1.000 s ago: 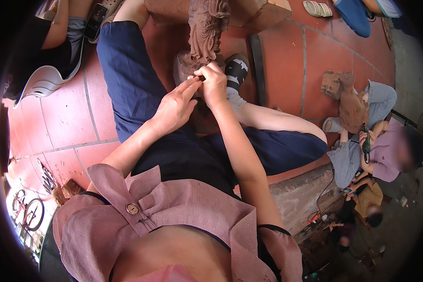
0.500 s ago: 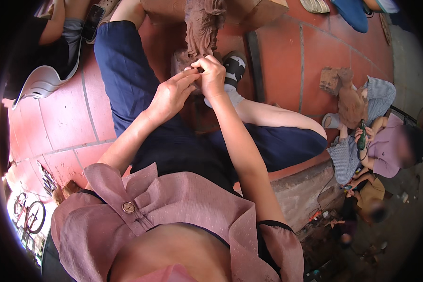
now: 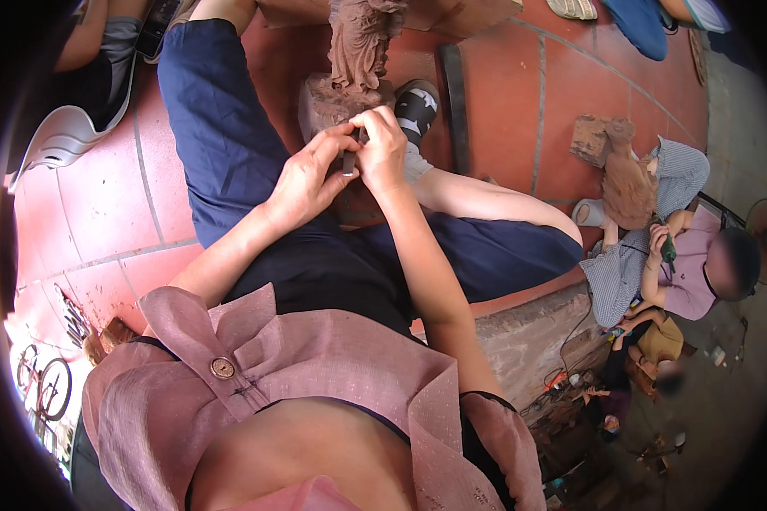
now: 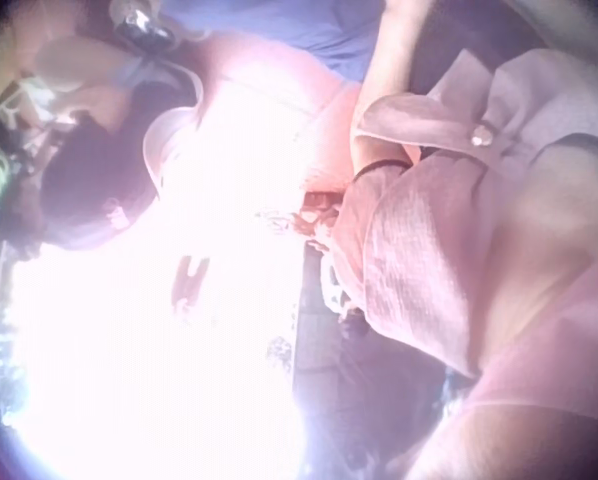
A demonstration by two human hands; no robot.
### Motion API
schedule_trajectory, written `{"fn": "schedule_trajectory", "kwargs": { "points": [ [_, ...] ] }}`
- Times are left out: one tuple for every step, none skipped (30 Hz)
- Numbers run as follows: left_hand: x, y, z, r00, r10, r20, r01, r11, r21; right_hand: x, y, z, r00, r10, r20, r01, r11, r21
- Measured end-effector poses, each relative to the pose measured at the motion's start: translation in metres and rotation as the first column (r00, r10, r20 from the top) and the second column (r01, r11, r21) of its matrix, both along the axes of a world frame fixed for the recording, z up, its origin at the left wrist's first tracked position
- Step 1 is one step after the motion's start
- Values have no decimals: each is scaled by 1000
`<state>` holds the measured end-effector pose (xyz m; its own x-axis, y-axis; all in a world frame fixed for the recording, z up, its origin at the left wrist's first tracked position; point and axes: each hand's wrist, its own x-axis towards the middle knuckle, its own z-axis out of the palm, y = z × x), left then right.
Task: The person sits on the floor and carves a piece of wood using a small knife. They hold the wood with one hand and carefully shape it with the other, occasionally adjusting their grip and the wood's position.
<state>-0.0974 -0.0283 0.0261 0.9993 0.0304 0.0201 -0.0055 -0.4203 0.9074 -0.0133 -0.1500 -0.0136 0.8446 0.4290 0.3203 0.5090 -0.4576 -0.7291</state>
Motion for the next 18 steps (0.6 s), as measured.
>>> {"fn": "schedule_trajectory", "kwargs": {
  "points": [
    [3, 3, -4, 1000, 11, 1, -11, 1000, 8, 3, 2, -8, 999, 30, -37, -29, 999, 30],
    [7, 5, -5, 999, 33, 32, -34, 999, 29, 8, 7, -7, 998, 61, -33, -59, 998, 37],
    [10, 8, -7, 999, 42, -15, -41, 999, 16, 15, 11, -12, 998, 61, 7, -61, 998, 4],
    [13, 11, -7, 997, 49, -62, -49, 999, 4, 18, 14, -15, 997, 62, 47, -61, 998, -28],
    [15, 13, -6, 991, 55, -119, -54, 998, 12, 18, 20, -14, 994, 24, 111, -15, 997, -81],
    [14, 15, -8, 992, 42, -120, -41, 999, 14, 18, 20, -17, 993, 17, 115, -8, 997, -73],
    [12, 17, -11, 992, 29, -122, -27, 1000, 16, 15, 19, -23, 993, 9, 120, -1, 998, -65],
    [11, 19, -13, 992, 14, -122, -12, 1000, 21, 14, 19, -24, 992, -1, 126, 8, 998, -55],
    [13, 21, -12, 994, 10, -111, -9, 1000, 8, 16, 17, -24, 996, 15, 93, -7, 996, -86],
    [15, 24, -11, 995, 5, -101, -6, 1000, -5, 19, 18, -22, 996, 22, 85, -15, 997, -81],
    [16, 24, -11, 996, 0, -92, -1, 1000, -20, 21, 19, -18, 997, 29, 74, -23, 997, -79],
    [18, 25, -10, 996, 13, -87, -14, 1000, -17, 22, 19, -16, 997, 35, 63, -30, 997, -78],
    [21, 25, -10, 996, 26, -82, -27, 1000, -14, 25, 20, -19, 994, 32, 101, -25, 997, -71],
    [21, 25, -11, 996, 38, -81, -39, 999, -12, 25, 20, -23, 993, 29, 114, -21, 997, -69],
    [17, 24, -14, 995, 28, -92, -30, 999, -20, 23, 21, -27, 991, 26, 128, -17, 998, -66],
    [12, 23, -19, 995, 17, -102, -20, 999, -27, 21, 20, -30, 990, 23, 141, -14, 998, -64],
    [11, 24, -20, 994, 7, -105, -10, 999, -31, 19, 19, -25, 988, 54, 141, -42, 995, -91],
    [12, 25, -19, 996, 20, -92, -23, 999, -35, 20, 19, -23, 992, 60, 113, -52, 996, -73]
  ]
}}
